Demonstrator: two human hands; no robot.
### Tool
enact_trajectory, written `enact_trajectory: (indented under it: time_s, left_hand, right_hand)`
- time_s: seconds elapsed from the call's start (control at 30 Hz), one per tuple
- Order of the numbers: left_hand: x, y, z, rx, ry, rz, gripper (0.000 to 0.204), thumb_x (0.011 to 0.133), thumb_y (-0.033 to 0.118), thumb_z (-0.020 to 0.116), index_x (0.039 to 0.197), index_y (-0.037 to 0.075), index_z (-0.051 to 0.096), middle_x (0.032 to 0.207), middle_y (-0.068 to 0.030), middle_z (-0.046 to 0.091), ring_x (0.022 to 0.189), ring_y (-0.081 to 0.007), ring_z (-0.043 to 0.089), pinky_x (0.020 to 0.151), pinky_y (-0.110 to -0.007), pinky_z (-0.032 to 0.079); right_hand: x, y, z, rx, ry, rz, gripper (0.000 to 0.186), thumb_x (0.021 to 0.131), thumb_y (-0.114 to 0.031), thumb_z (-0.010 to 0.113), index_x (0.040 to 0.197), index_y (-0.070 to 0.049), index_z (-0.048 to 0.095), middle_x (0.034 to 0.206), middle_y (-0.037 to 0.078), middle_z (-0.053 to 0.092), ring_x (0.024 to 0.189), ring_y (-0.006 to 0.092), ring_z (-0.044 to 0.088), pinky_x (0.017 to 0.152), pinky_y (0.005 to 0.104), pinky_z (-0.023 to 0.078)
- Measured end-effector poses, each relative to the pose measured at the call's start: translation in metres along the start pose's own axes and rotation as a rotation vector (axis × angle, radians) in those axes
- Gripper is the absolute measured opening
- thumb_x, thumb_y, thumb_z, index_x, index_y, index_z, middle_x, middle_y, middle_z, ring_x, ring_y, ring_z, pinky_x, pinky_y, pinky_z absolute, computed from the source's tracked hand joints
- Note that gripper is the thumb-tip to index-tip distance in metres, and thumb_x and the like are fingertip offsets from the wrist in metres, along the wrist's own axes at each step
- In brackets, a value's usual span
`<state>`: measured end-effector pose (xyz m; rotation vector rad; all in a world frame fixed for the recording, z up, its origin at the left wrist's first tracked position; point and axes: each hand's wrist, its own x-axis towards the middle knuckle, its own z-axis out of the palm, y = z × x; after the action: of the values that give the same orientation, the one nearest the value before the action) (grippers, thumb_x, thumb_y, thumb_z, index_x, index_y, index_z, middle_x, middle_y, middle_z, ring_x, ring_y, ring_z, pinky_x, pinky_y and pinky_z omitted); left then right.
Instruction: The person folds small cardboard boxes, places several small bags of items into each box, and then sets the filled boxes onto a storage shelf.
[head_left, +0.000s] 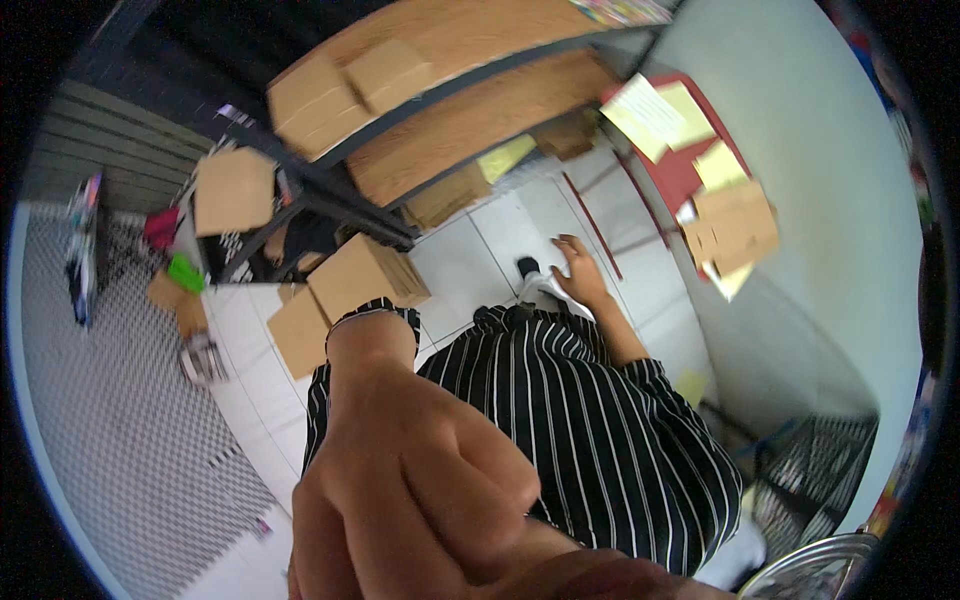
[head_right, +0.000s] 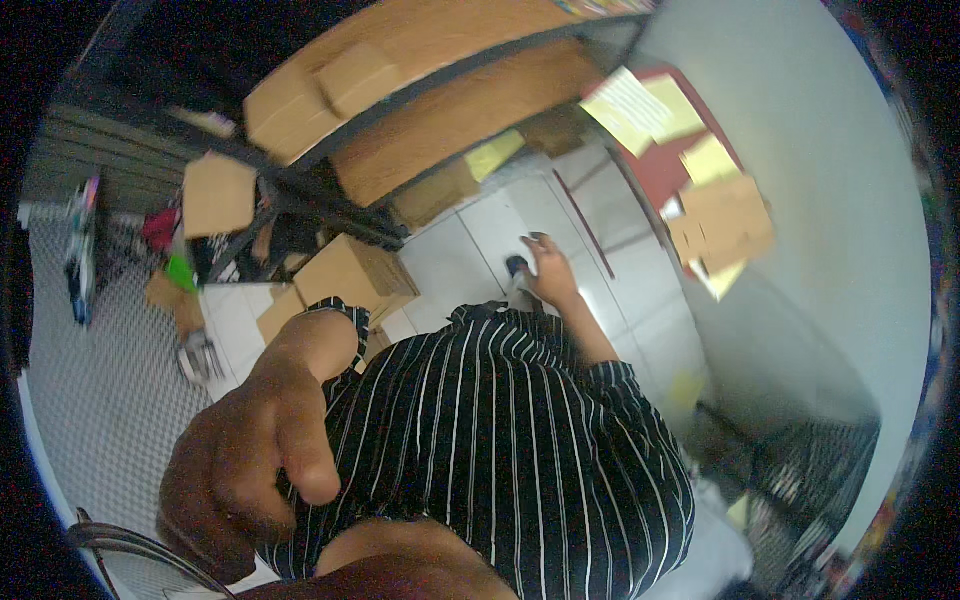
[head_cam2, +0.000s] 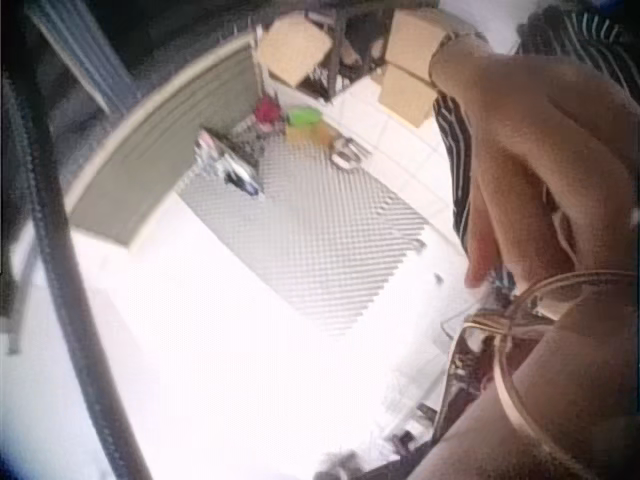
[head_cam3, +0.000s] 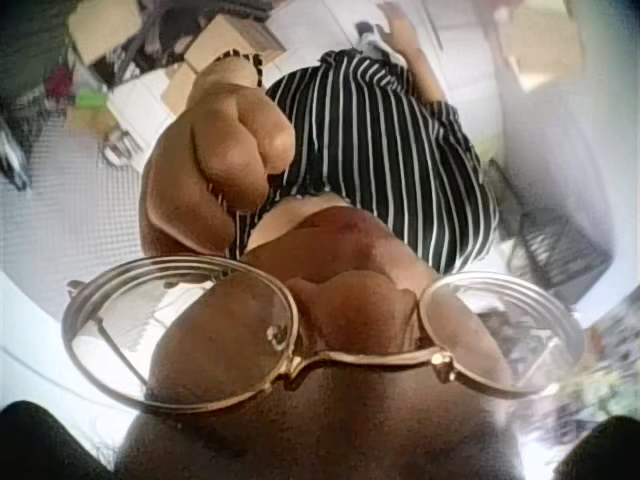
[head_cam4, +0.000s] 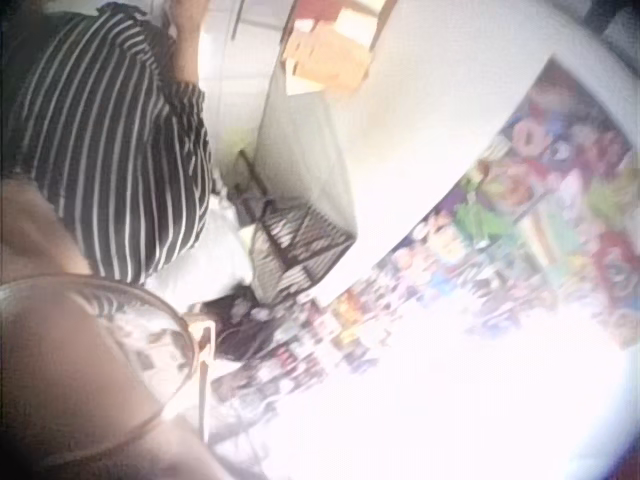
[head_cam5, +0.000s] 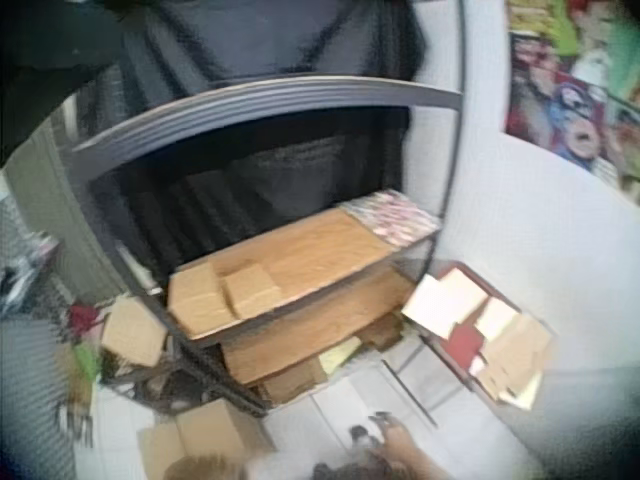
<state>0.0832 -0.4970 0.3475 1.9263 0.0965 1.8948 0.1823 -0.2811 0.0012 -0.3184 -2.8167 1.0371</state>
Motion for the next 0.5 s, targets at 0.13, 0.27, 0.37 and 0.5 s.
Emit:
enact_trajectory:
  time_s: [0.13, 0.27, 0.37, 0.5]
  left_hand:
    - [0.007, -0.034, 0.001, -0.223, -0.028, -0.003, 0.007, 0.082, 0.009, 0.043, 0.081, 0.009, 0.049, 0.082, -0.004, 0.052, 0.071, -0.0138, 0.051, 0.053, -0.03, 0.04]
    - [0.027, -0.059, 0.021, 0.075, 0.195, -0.176, 0.012, 0.076, 0.001, 0.048, 0.076, 0.01, 0.041, 0.073, -0.0026, 0.043, 0.066, -0.0141, 0.047, 0.057, -0.031, 0.04]
    - [0.055, -0.074, 0.068, 0.539, 0.504, -0.462, 0.028, 0.071, -0.006, 0.052, 0.071, 0.012, 0.031, 0.062, 0.0009, 0.03, 0.06, -0.0137, 0.042, 0.063, -0.031, 0.04]
    - [0.054, -0.118, 0.019, 0.002, 0.066, -0.328, 0.016, 0.074, 0.007, 0.055, 0.068, 0.016, 0.042, 0.064, 0.001, 0.041, 0.063, -0.0106, 0.045, 0.057, -0.027, 0.037]
  right_hand:
    - [-0.097, 0.04, -0.032, -0.032, 0.175, 0.383, 0.044, 0.068, -0.008, 0.062, 0.109, -0.003, 0.049, 0.111, 0.016, 0.048, 0.099, 0.0346, 0.049, 0.085, 0.0371, 0.042]
    - [-0.149, 0.057, -0.029, -0.061, 0.246, 0.565, 0.042, 0.068, -0.01, 0.063, 0.107, -0.004, 0.051, 0.109, 0.016, 0.049, 0.096, 0.0339, 0.051, 0.082, 0.0375, 0.043]
    - [-0.159, 0.061, -0.025, 0.009, 0.256, 0.669, 0.042, 0.068, -0.01, 0.063, 0.107, -0.004, 0.051, 0.109, 0.017, 0.049, 0.097, 0.0342, 0.05, 0.084, 0.0368, 0.043]
    - [-0.143, 0.084, -0.021, 0.047, 0.314, 0.521, 0.04, 0.068, -0.009, 0.063, 0.106, -0.001, 0.051, 0.105, 0.017, 0.05, 0.094, 0.0326, 0.052, 0.082, 0.0366, 0.043]
